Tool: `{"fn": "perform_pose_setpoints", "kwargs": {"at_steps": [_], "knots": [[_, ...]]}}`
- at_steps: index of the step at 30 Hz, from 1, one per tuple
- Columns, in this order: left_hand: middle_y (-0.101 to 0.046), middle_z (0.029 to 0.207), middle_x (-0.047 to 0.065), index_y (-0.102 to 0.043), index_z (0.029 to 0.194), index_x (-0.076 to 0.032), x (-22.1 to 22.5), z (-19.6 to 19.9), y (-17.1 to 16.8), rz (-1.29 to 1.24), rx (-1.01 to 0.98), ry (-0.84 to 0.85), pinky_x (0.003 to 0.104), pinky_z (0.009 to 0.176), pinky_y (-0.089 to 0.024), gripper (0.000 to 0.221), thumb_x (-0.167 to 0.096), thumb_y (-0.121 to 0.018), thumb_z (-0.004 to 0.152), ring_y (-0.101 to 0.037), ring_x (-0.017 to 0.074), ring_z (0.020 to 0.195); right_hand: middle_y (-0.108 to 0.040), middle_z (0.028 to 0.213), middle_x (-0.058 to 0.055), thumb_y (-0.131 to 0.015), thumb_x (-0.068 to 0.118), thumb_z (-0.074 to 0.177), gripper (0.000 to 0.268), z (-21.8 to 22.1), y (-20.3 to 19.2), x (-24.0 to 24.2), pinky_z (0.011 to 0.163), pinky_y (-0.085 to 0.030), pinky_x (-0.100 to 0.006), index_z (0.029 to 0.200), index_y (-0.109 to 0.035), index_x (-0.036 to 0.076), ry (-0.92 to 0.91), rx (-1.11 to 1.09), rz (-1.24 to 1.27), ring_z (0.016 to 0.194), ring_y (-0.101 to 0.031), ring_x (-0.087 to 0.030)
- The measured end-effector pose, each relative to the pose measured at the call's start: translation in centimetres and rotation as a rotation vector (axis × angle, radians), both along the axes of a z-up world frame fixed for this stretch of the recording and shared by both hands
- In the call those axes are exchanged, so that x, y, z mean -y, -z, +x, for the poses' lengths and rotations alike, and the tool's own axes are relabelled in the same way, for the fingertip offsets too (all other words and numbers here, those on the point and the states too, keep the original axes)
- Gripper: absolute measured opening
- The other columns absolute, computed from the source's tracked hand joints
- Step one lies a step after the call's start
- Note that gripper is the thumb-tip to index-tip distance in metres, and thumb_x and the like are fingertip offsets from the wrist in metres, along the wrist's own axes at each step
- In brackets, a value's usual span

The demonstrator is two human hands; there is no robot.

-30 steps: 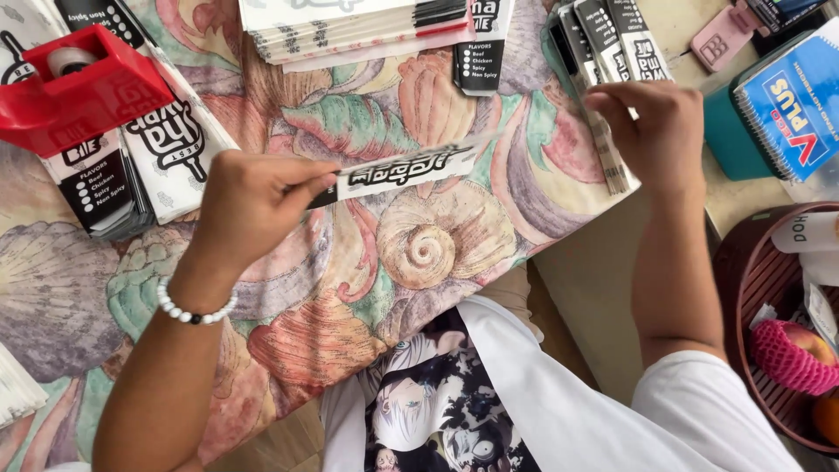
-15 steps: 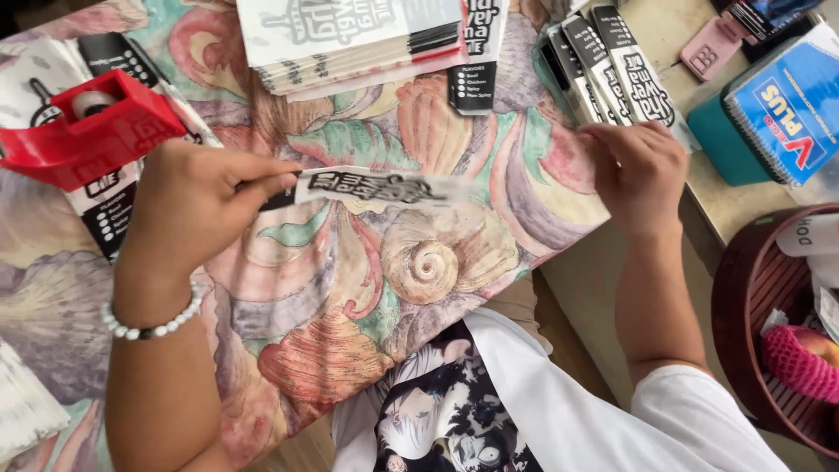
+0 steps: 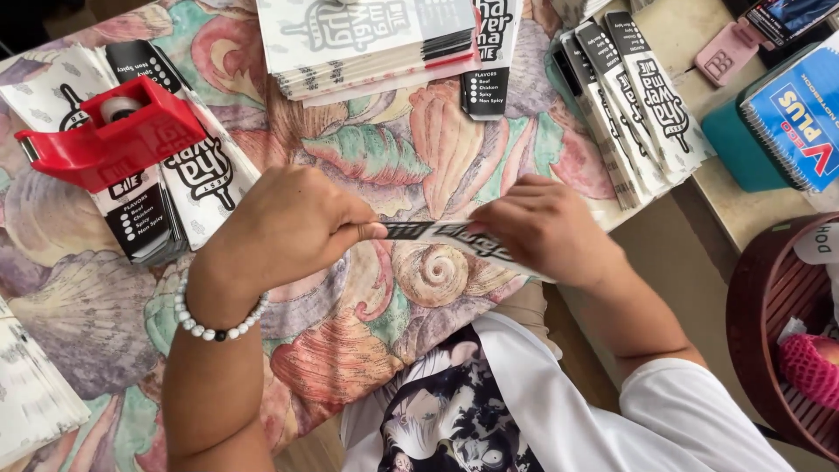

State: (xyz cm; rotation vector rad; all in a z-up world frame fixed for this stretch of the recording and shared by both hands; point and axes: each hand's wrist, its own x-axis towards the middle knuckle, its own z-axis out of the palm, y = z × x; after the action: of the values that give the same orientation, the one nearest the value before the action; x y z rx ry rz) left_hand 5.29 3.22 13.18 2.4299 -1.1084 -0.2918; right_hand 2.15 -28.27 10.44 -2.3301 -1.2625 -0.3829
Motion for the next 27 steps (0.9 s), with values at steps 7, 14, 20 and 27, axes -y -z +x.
{"fn": "perform_pose_setpoints", "kwargs": {"at_steps": [7,14,20,27], "knots": [[-0.071,0.063,0.0,-0.084,0.095,-0.011,-5.0,3.9,0.5,-0.134,0.371,-0.407,0.019,0.041,-0.035,0.018,-0.011,-0.078,0.111,-0.053,0.0059,0.044,-0.069,0.101,-0.01,-0.075,-0.006,0.123,0.007,8.0,7.0,22.4,0.078,-0.044,-0.032,0.116,-0.075,-0.007,0.682,-0.047,0.402,0.093,-0.058,-0.015],[-0.076,0.1,0.016,-0.078,0.104,0.001,-3.2,14.2,6.9,-0.225,0.654,-0.547,0.042,0.074,-0.056,0.031,-0.023,-0.094,0.095,-0.069,0.0334,0.091,-0.079,0.106,-0.016,-0.072,0.031,0.117,0.034,13.3,8.4,23.6,0.066,-0.061,-0.039,0.129,-0.075,-0.001,1.002,-0.15,-0.395,0.086,-0.073,-0.025],[-0.075,0.117,0.016,-0.071,0.129,-0.005,-2.5,16.5,9.7,-0.18,0.353,-0.554,0.062,0.112,-0.026,0.053,-0.018,-0.09,0.082,-0.064,0.0378,0.11,-0.072,0.127,-0.023,-0.078,0.004,0.108,0.025,13.8,2.8,9.9,0.097,-0.057,-0.046,0.131,-0.076,-0.005,0.648,0.193,-0.13,0.112,-0.067,-0.035],[-0.079,0.094,0.006,-0.082,0.097,-0.011,-2.2,15.8,10.0,-0.182,0.491,-0.49,0.032,0.069,-0.059,0.009,-0.012,-0.086,0.088,-0.072,0.019,0.079,-0.062,0.141,-0.02,-0.076,0.023,0.104,0.038,19.5,3.8,-6.4,0.109,-0.048,-0.049,0.135,-0.069,0.003,0.165,0.113,-0.104,0.125,-0.058,-0.035]]}}
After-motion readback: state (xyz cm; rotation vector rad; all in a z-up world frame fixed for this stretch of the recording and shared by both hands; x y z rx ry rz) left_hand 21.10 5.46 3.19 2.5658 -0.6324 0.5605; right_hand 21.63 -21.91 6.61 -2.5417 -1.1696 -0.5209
